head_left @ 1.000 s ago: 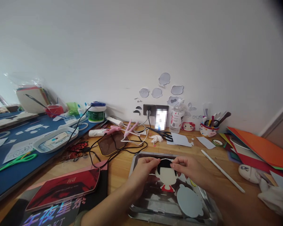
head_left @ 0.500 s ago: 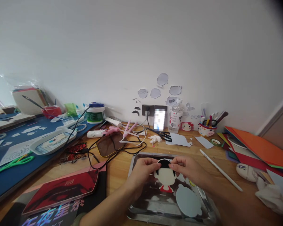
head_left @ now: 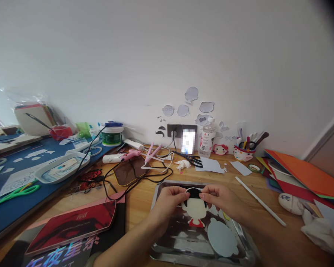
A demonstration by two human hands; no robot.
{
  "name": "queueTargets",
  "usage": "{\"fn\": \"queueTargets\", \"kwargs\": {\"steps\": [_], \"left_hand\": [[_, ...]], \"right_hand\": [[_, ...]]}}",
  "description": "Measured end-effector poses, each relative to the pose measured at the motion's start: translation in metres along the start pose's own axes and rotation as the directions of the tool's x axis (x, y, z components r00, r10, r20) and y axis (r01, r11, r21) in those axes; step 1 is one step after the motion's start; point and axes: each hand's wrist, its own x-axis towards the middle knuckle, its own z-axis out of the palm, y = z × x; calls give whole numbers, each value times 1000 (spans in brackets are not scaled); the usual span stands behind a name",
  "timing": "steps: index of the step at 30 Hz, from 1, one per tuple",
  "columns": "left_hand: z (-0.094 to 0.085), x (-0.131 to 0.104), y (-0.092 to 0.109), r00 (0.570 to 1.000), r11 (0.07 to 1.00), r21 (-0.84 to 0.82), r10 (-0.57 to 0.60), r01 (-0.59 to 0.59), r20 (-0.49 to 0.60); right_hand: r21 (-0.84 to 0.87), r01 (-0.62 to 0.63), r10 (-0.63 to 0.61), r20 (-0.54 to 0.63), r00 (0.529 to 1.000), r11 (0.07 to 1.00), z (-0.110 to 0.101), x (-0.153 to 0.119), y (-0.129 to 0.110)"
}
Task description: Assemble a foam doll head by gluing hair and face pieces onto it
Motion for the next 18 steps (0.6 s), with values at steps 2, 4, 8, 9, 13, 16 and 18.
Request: {"fn": "queueTargets", "kwargs": {"steps": [2,4,8,9,13,16,18], "left_hand": [[0,0,1,1000,1000,8,-7,7,-2],[0,0,1,1000,1000,10,-8,8,-4],[0,1,-1,1000,1000,8,0,0,2],[0,1,-1,1000,1000,9,0,0,3],[-1,2,-2,1000,1000,-3,-2,2,9],[-2,2,-1,1000,1000,-6,-3,3,6],[-1,1,-1,1000,1000,2,-2,2,3]], "right_hand": [[3,-1,1,5,1000,1000,0,1,1],[7,3,-3,7,1000,1000,0,1,2],[12,12,-13,10,1000,1000,0,1,2],[12,15,-15,9,1000,1000,0,1,2],[6,16,-16,4,1000,1000,0,0,-1],[-5,4,-4,3,1000,1000,0,-1,-1],[-7,-4,4,5,1000,1000,0,0,0]]}}
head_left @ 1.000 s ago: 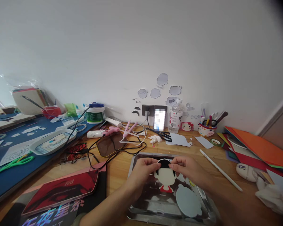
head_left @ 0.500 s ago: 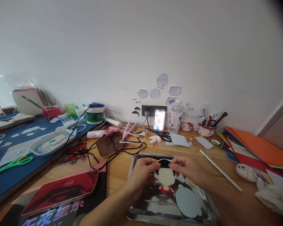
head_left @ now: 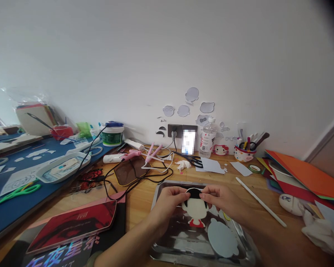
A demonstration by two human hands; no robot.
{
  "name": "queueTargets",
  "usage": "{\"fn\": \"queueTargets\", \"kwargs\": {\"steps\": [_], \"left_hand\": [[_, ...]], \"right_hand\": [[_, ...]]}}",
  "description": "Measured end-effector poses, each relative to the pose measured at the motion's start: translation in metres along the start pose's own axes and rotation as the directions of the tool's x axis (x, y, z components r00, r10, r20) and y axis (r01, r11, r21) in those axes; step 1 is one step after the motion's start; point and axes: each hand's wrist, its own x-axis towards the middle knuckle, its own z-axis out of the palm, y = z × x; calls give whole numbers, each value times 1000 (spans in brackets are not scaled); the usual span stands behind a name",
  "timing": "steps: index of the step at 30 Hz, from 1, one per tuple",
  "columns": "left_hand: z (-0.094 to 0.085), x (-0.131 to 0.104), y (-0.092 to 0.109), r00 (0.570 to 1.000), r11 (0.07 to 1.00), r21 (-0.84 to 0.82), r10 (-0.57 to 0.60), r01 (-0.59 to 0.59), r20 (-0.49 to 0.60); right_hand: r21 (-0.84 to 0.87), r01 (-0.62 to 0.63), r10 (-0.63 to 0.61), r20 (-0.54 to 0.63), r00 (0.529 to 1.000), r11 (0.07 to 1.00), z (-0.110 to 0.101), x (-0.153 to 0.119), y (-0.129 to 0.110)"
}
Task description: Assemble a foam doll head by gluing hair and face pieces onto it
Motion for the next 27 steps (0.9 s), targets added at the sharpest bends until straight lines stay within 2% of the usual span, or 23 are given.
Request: {"fn": "queueTargets", "kwargs": {"steps": [27], "left_hand": [[0,0,2,1000,1000,24,6,-6,2]], "right_hand": [[5,3,-3,-2,1000,1000,0,4,5]]}}
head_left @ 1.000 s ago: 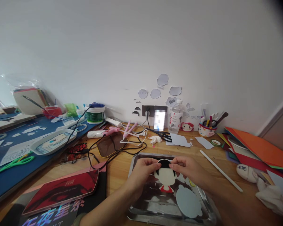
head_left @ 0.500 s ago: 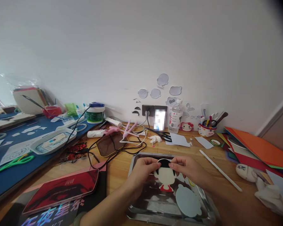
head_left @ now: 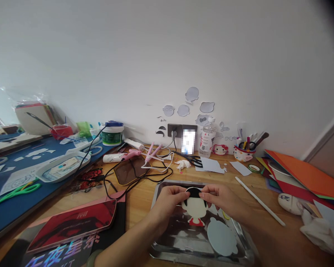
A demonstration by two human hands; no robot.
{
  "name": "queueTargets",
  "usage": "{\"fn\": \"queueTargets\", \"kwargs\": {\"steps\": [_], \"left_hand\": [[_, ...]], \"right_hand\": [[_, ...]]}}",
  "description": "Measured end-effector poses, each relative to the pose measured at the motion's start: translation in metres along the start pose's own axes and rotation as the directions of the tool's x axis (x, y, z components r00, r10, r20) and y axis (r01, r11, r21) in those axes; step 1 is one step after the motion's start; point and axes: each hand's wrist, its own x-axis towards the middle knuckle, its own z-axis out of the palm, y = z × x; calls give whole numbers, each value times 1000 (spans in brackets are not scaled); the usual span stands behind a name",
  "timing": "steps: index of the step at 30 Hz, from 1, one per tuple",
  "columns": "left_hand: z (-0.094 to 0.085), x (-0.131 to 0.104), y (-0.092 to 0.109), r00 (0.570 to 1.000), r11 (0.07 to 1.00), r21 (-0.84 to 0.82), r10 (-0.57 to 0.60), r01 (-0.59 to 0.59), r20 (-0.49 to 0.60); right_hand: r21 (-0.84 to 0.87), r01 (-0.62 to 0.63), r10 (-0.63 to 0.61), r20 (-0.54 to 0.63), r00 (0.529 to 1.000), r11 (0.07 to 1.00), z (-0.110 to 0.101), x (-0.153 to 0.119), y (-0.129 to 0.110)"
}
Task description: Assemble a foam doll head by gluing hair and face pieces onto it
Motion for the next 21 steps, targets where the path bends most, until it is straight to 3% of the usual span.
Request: {"fn": "queueTargets", "kwargs": {"steps": [21], "left_hand": [[0,2,-1,1000,1000,-13,3,-3,-1]], "right_hand": [[-16,-1,1,16,1000,1000,-1,-1,-1]]}}
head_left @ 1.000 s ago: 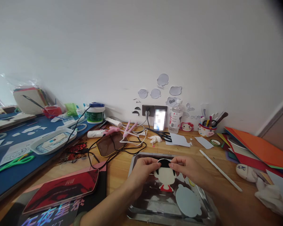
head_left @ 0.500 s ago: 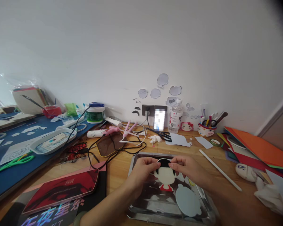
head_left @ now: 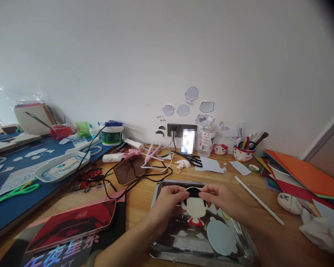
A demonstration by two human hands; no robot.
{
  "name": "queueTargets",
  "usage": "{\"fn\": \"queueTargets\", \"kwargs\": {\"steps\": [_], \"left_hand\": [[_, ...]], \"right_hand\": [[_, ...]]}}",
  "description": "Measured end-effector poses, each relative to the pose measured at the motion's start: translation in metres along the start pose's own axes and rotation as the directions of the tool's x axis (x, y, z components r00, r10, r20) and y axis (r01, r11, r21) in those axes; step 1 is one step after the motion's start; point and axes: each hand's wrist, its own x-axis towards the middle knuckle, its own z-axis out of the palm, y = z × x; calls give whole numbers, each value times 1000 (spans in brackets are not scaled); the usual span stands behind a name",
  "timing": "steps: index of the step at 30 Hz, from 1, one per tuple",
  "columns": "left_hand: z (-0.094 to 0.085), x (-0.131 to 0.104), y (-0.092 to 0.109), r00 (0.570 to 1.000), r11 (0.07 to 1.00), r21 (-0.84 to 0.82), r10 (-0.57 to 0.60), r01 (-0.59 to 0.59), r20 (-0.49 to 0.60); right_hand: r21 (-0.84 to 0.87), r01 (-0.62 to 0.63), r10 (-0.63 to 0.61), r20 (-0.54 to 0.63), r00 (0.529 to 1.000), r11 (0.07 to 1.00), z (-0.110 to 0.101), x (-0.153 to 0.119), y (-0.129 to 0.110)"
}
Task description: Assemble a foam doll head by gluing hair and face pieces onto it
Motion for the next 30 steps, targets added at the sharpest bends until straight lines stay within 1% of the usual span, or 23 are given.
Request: {"fn": "queueTargets", "kwargs": {"steps": [23,30], "left_hand": [[1,-1,-1,1000,1000,0,-13,13,-8],[2,-1,1,998,999,18,-28,29,-48]], "right_hand": [[-14,-6,6,10,1000,1000,0,1,1],[-12,30,-30,3,1000,999,3,-3,-5]]}}
